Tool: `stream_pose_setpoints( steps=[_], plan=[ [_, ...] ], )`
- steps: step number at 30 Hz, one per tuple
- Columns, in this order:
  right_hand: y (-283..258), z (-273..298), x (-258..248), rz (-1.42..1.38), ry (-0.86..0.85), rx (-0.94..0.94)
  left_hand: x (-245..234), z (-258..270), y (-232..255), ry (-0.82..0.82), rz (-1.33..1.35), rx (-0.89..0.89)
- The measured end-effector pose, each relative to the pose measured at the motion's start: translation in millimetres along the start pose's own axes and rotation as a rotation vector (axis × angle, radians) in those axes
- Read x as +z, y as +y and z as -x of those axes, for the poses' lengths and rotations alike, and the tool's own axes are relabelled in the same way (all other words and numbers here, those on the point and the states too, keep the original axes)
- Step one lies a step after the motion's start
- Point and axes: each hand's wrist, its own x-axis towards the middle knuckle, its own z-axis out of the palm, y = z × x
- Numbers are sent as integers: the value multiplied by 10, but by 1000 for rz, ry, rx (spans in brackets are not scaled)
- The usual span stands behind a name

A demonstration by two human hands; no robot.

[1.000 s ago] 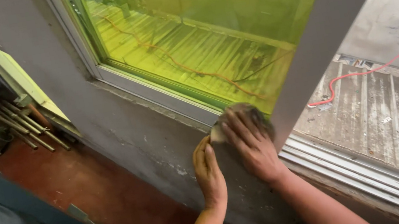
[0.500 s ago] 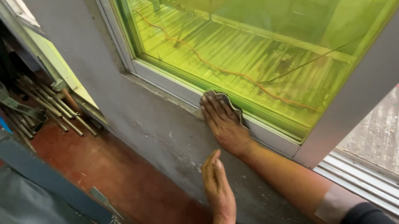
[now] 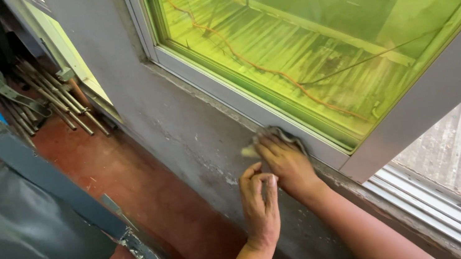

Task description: Clean and wipe down gym equipment, wall surfaces, and window frames using a cloth.

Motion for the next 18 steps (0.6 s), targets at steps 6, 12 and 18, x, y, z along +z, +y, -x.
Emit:
stream_pose_setpoints(
  steps=[6, 12, 18],
  plan=[
    [-268, 329, -772, -110, -119, 448, -109, -34, 174, -45, 59, -113],
    [-236, 697, -780, -2, 184, 10, 231, 65, 369, -131, 134, -1],
    [-328, 1213, -1691, -262, 391, 465, 429, 83, 764, -168, 114, 179]
  ],
)
